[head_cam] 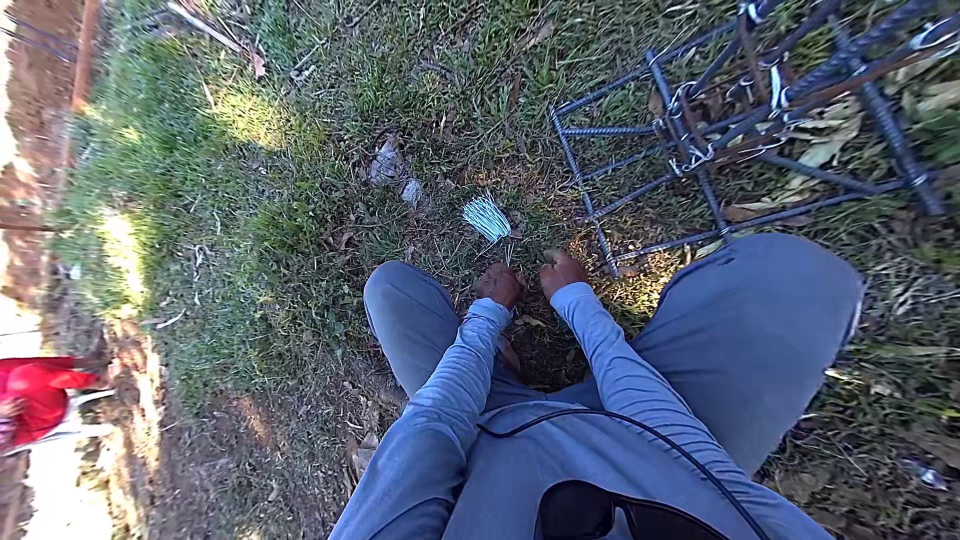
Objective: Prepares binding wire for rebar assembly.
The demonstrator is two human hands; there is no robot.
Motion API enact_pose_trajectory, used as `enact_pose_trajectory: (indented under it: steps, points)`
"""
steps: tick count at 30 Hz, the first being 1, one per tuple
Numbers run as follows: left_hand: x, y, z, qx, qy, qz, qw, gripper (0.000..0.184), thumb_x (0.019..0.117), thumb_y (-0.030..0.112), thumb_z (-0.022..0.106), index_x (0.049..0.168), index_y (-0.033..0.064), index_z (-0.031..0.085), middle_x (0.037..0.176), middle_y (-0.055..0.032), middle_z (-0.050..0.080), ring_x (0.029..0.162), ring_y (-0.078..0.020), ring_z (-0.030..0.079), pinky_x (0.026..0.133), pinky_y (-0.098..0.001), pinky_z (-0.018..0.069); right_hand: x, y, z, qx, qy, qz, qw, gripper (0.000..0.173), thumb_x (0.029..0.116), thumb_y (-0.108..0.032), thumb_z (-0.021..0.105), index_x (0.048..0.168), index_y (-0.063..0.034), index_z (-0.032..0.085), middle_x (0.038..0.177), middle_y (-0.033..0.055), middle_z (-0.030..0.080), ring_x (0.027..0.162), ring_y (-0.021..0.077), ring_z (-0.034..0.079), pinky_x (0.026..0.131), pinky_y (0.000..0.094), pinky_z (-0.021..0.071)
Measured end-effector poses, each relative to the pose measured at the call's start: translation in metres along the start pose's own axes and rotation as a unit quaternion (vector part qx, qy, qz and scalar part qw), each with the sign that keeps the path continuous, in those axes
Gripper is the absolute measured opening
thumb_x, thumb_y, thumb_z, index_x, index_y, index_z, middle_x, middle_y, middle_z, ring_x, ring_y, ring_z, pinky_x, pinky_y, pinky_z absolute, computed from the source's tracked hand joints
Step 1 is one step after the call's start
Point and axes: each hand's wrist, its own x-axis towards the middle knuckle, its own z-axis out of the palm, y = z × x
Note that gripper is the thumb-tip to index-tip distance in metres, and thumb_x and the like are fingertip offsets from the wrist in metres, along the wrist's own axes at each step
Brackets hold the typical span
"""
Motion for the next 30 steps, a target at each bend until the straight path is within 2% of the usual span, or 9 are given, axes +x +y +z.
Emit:
enact_pose_trajectory:
  steps: [4,8,12,16,19,21,25,28,30]
  points:
    - [-0.012,-0.018,-0.029,-0.01,0.032,0.062,0.998,0.04,0.094,0.03,0.067,0.122,0.0025,0.062,0.114,-0.0247,0.068,0.106,-0.0435,0.067,0.083,-0.0642,0.0542,0.008,0.01,-0.004,0.011,0.06,-0.085,0.995,0.043,0.1105,-0.02,0.039,0.151,-0.0195,0.052,0.14,0.018,0.063,0.127,0.0423,0.061,0.107,0.0661,0.0443]
    - [-0.036,-0.039,-0.068,0.02,0.038,0.18,0.983,0.024,0.0953,0.021,0.068,0.11,0.0027,0.068,0.103,-0.0241,0.069,0.097,-0.0434,0.068,0.079,-0.0642,0.0546,0.017,0.019,-0.004,-0.045,0.094,-0.201,0.974,0.038,0.1106,-0.023,0.042,0.144,-0.0229,0.06,0.137,0.0162,0.065,0.124,0.0396,0.064,0.105,0.0626,0.0478]
    - [-0.054,-0.056,-0.098,-0.003,0.005,0.274,0.962,0.011,0.0947,0.014,0.068,0.096,0.0024,0.066,0.084,-0.0199,0.065,0.076,-0.0379,0.065,0.066,-0.0585,0.0515,0.011,0.014,0.001,-0.103,0.013,-0.245,0.964,0.038,0.1091,-0.02,0.049,0.145,-0.0176,0.06,0.148,0.0164,0.057,0.132,0.039,0.058,0.109,0.0613,0.0454]
    - [-0.004,-0.063,-0.091,-0.212,-0.028,0.333,0.918,0.015,0.0981,0.02,0.067,0.1,0.005,0.066,0.079,-0.008,0.067,0.067,-0.0189,0.063,0.064,-0.0402,0.0527,0.016,0.019,0.007,-0.098,-0.061,-0.189,0.975,0.032,0.11,-0.023,0.047,0.133,-0.0145,0.068,0.134,0.0169,0.066,0.128,0.0388,0.061,0.11,0.0626,0.0424]
    - [0.003,-0.052,-0.081,-0.411,-0.035,0.321,0.853,0.018,0.1009,0.016,0.064,0.108,-0.0008,0.062,0.093,-0.0126,0.074,0.079,-0.0214,0.073,0.073,-0.038,0.0614,0.017,0.024,0.008,-0.006,-0.044,-0.162,0.986,0.031,0.1097,-0.025,0.05,0.126,-0.0091,0.069,0.117,0.0202,0.072,0.113,0.0399,0.068,0.103,0.0643,0.0483]
    - [0.002,-0.04,-0.076,-0.5,-0.042,0.302,0.811,0.021,0.1023,0.016,0.063,0.113,-0.0021,0.06,0.095,-0.0155,0.074,0.079,-0.0228,0.073,0.071,-0.0363,0.0611,0.016,0.024,0.007,0.047,-0.031,-0.154,0.986,0.031,0.1097,-0.027,0.049,0.126,-0.0083,0.068,0.111,0.0188,0.074,0.106,0.0381,0.07,0.098,0.0643,0.051]
    - [-0.023,-0.037,-0.076,-0.541,-0.052,0.278,0.792,0.009,0.1019,0.013,0.061,0.106,0.0059,0.062,0.077,-0.0087,0.067,0.058,-0.0124,0.062,0.055,-0.0241,0.0527,0.012,0.018,0.003,0.147,-0.009,-0.132,0.98,0.032,0.1096,-0.027,0.05,0.126,-0.0049,0.067,0.106,0.0182,0.073,0.099,0.034,0.07,0.094,0.0583,0.0531]
    - [-0.02,-0.033,-0.076,-0.561,-0.055,0.274,0.779,0.007,0.1007,0.011,0.062,0.106,0.0067,0.063,0.076,-0.0077,0.066,0.058,-0.0119,0.061,0.055,-0.0237,0.053,0.009,0.016,0.0,0.178,-0.002,-0.132,0.975,0.033,0.1086,-0.029,0.053,0.125,-0.0044,0.067,0.106,0.0188,0.072,0.097,0.0331,0.069,0.092,0.0568,0.0534]
    - [0.0,-0.026,-0.074,-0.588,-0.064,0.285,0.754,0.015,0.101,0.01,0.063,0.113,0.0006,0.063,0.086,-0.0122,0.069,0.067,-0.0164,0.065,0.062,-0.0296,0.0574,0.008,0.015,0.001,0.185,0.01,-0.144,0.972,0.03,0.1067,-0.03,0.058,0.121,-0.0055,0.069,0.102,0.017,0.072,0.09,0.0308,0.07,0.086,0.0554,0.0549]
